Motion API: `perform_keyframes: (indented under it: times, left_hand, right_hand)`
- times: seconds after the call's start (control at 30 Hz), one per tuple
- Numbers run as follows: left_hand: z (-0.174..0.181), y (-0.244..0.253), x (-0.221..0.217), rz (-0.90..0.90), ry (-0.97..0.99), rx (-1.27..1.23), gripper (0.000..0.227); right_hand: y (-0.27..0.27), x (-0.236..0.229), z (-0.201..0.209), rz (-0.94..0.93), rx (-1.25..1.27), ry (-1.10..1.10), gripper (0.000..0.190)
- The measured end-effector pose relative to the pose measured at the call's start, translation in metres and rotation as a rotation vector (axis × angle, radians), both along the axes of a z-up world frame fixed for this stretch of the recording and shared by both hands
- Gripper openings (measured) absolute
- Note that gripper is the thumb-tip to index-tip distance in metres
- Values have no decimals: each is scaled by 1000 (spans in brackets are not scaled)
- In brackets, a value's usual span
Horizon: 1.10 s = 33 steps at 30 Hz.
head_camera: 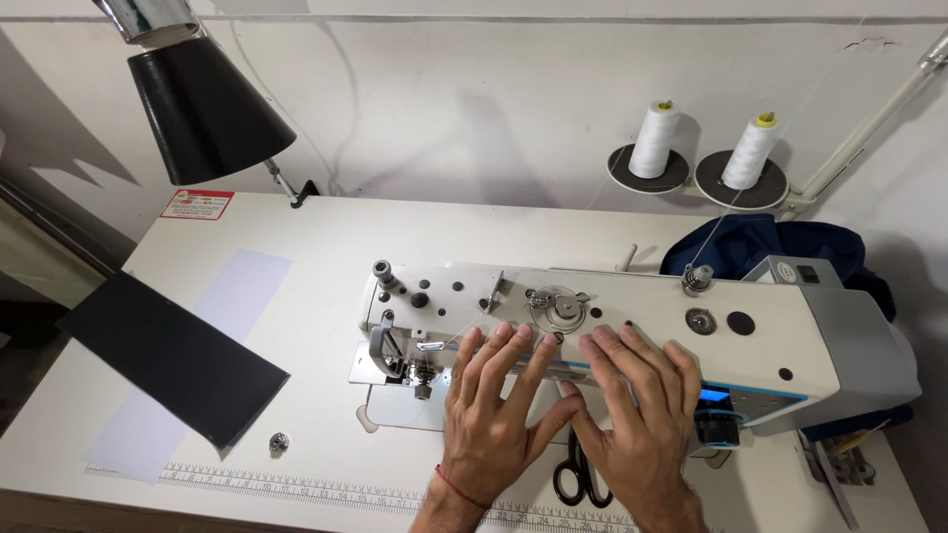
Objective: Preparing leather strips and threading a professional sewing machine including bobbin installation
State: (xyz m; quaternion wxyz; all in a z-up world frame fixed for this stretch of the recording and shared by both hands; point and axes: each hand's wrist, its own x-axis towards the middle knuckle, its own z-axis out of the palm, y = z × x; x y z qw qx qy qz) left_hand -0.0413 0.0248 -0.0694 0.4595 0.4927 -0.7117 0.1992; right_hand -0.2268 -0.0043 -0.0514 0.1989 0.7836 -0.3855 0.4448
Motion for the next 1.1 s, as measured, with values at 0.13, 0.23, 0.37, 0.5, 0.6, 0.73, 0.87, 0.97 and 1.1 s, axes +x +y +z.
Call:
perform_keyframes:
  times: [0.13,0.23,0.37,0.5,0.6,0.73,0.87,0.97,1.1]
  left_hand:
    - [3,3,-1,-6,12,3,59]
    - [5,3,0,-9,15,6,59]
    - [4,4,0,-12,11,16,59]
    - [5,4,-1,-7,14,-1,58]
    - [6,4,-1,-7,24,-3,56]
    - [6,3,-1,-7,21,-1,57]
    - [4,4,-1,-9,20,8,58]
    - [4,3,-1,-11,20,4,57]
    - [4,4,-1,-10,20,5,57]
  right_hand:
    - [1,-1,0,2,7,3,43]
    - [0,-1,0,6,11,1,42]
    - [1,0,1,3,-2,-1,42]
    - [1,-1,0,6,-2,-3,42]
    - [0,-1,-1,4,2,-1,42]
    - [0,-1,-2,2,3,-2,42]
    - [0,-1,-2,3,4,-3,42]
    - [1,0,-1,4,8,-7,42]
    - [0,1,0,8,-8,-13,41]
